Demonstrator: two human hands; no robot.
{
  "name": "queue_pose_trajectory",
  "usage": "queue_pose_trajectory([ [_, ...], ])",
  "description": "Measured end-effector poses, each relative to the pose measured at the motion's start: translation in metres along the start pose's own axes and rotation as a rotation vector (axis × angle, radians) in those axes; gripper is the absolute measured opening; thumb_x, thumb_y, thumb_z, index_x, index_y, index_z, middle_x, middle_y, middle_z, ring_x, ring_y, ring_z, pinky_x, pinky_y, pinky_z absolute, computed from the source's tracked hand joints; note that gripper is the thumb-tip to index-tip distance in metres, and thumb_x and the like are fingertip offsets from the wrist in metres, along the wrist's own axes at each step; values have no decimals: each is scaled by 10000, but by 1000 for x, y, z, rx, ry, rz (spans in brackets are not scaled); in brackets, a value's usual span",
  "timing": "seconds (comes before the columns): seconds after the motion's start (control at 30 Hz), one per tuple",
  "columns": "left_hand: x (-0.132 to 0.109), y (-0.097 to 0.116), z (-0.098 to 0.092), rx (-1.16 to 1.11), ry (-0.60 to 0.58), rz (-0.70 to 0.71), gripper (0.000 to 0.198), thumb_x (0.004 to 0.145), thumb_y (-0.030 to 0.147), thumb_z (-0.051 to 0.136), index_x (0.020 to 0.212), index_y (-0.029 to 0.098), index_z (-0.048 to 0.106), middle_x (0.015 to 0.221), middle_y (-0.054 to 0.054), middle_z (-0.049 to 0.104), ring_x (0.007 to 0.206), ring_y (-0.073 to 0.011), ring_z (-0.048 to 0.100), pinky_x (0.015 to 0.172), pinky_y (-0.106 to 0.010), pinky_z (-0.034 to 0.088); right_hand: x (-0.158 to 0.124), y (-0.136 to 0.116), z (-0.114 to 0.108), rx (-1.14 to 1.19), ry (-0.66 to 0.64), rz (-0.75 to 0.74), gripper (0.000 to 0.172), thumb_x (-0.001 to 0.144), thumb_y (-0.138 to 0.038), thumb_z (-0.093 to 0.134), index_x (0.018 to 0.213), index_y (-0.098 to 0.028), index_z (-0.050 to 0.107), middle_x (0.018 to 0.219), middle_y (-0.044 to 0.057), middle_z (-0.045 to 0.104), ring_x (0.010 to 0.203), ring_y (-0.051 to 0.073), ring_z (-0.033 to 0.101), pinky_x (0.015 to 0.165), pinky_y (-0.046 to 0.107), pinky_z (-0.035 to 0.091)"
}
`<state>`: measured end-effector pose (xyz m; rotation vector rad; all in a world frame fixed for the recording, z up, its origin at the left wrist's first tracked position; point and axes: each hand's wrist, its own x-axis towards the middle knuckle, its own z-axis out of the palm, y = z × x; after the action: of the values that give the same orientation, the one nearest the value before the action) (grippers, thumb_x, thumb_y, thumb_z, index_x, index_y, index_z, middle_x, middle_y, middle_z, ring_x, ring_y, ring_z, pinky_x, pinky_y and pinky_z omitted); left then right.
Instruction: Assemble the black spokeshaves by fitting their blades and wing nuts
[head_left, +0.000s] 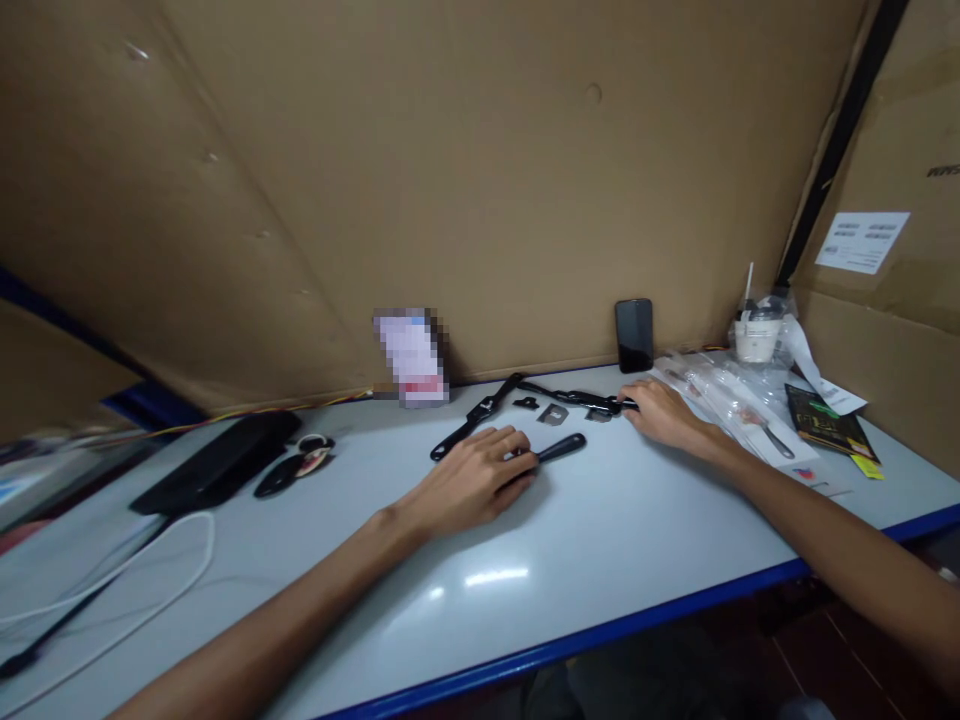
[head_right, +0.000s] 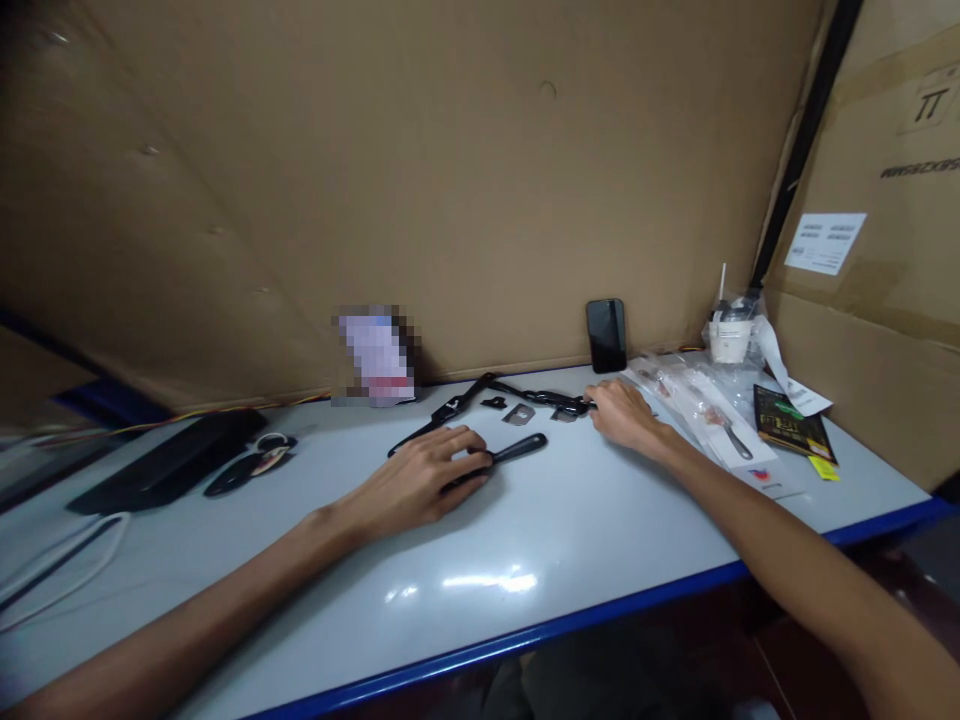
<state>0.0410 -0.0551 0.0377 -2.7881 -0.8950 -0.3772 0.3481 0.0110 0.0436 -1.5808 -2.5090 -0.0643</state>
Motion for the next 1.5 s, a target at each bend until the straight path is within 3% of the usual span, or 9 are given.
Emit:
queue_pose_trajectory([
  [0.3, -11, -39, 9, 134, -5, -246, 142, 891, 132, 543, 923, 184, 671, 947, -119, 656, 895, -299, 617, 777, -418, 527, -5, -1, -11, -84, -39, 9, 252, 926, -68, 538, 1090, -126, 721, 1132, 171, 750, 1006, 273, 696, 769, 316, 428],
  [0.57, -11, -42, 22, 73, 73, -347, 233, 1002, 256, 488, 952, 174, 700, 984, -131, 667, 938, -301, 590, 819, -439, 521, -13, -13, -29, -153, -22, 38, 336, 903, 29, 497, 1203, -61, 620, 1082, 202, 758, 959, 318, 723, 718, 345, 422],
  [0.83, -8, -46, 18, -42, 239, -445, 315, 1046, 300, 463, 943, 173, 732, 970, -108, 737, 929, -277, 574, 834, -425, 473, -46, -77, -13, -205, 32, -430, 301, 982, 3, 434, 1147, -121, 654, 1055, 174, 739, 975, 297, 675, 625, 354, 449],
  [0.97, -4, -26, 11, -95, 273, -388, 297, 1057, 289, 465, 958, 181, 723, 949, -97, 727, 935, -275, 585, 835, -418, 465, -59, -100, 1, -153, 73, -568, 327, 1000, -3, 417, 1062, -133, 711, 968, 143, 754, 925, 277, 673, 574, 355, 455],
  [1.07, 0, -7, 9, -143, 263, -305, 291, 1063, 274, 460, 974, 185, 722, 926, -81, 721, 926, -258, 603, 831, -398, 477, -56, -100, 1, -38, 103, -586, 227, 1061, -172, 508, 1078, -154, 734, 1099, 112, 770, 1012, 261, 676, 616, 348, 502],
  [1.17, 1, 3, 9, -181, 226, -234, 300, 1072, 258, 448, 988, 191, 727, 931, -74, 722, 912, -246, 625, 839, -388, 496, -44, -84, -8, 59, 167, -524, 245, 1087, -306, 536, 1189, -180, 719, 1248, 81, 750, 1123, 227, 665, 818, 324, 535],
  [1.23, 1, 5, 9, -213, 181, -207, 305, 1079, 265, 447, 992, 191, 730, 941, -72, 721, 899, -233, 644, 838, -374, 514, -33, -66, -17, 131, 257, -381, 246, 1089, -222, 503, 1153, -162, 733, 1168, 87, 767, 1098, 217, 671, 912, 323, 500],
  [1.33, -1, 3, 13, -258, 109, -180, 327, 1087, 290, 440, 991, 182, 734, 945, -73, 708, 871, -214, 669, 807, -348, 539, -18, -34, -28, 140, 311, -102, 240, 1059, -191, 516, 1031, -165, 753, 1064, 87, 771, 1027, 221, 680, 867, 316, 464],
  [1.5, -4, 4, 16, -237, 62, -158, 353, 1091, 287, 413, 1010, 179, 739, 918, -70, 671, 797, -197, 672, 718, -317, 533, -6, 11, -39, -46, 170, 187, 290, 1043, -201, 474, 1117, -202, 754, 1121, 89, 779, 1043, 248, 689, 788, 309, 422],
])
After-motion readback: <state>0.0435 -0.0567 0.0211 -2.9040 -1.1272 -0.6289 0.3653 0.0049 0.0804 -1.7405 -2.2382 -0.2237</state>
